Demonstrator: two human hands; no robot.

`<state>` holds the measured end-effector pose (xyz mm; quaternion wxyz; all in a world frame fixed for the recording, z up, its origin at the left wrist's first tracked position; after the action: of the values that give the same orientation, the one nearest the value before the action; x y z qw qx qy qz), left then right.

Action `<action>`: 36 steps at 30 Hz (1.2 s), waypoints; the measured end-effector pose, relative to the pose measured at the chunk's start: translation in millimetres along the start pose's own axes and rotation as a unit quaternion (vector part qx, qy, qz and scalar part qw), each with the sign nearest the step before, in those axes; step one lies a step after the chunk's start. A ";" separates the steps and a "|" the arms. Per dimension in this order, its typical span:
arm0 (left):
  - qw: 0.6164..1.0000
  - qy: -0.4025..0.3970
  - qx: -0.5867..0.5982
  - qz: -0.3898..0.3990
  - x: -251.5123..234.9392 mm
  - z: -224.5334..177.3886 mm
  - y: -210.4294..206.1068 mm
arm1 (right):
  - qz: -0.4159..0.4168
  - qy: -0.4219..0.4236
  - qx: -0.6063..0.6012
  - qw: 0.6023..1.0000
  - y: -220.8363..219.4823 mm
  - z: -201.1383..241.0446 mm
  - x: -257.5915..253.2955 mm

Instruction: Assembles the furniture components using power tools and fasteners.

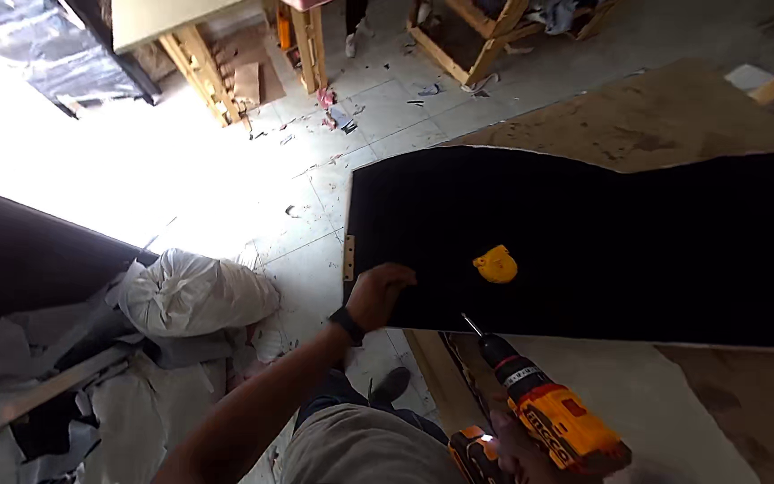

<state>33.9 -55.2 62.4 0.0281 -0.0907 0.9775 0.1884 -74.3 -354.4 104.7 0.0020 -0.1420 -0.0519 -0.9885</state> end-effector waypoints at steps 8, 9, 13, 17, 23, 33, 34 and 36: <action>0.987 0.046 -0.139 -0.061 -43.3 17.1 -4.1 | -0.073 0.042 0.049 0.995 93.3 -27.7 13.9; 0.982 0.022 -0.181 -0.055 -41.7 16.5 -2.4 | -0.084 0.036 0.052 0.994 101.9 -32.2 14.7; 0.940 0.004 -0.340 0.038 -44.7 8.4 -37.1 | -0.081 0.029 0.033 0.996 123.9 -50.5 7.9; 0.913 -0.009 -0.397 0.095 -43.9 13.0 -69.9 | -0.044 0.042 0.032 0.998 127.3 -47.7 -0.4; 0.998 0.026 0.000 0.054 -14.4 -33.5 -48.1 | 0.031 0.068 0.041 0.996 107.6 -14.5 -11.4; 0.950 -0.065 0.281 0.121 17.7 -96.9 26.2 | 0.174 0.097 0.007 0.980 39.0 50.0 -22.6; 0.946 -0.073 0.287 0.132 15.8 -96.5 35.9 | 0.182 0.100 0.020 0.978 30.0 53.3 -24.1; 0.940 -0.086 0.295 0.151 8.7 -92.5 52.4 | 0.183 0.110 0.048 0.976 15.5 58.7 -28.0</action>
<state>13.5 -43.4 166.4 0.1084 0.0870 0.9853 -0.0994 -30.8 -364.1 154.4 0.1956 -0.0388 -0.0719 -0.9773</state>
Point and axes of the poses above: each hand's wrist, its own x-axis away from the middle knuckle, its own y-axis out of the back of the hand, z = x × y, the point moved 4 cm from there along -x, towards the middle knuckle, and after that the axes turned 11 degrees about -z, right-handed, at the moved point
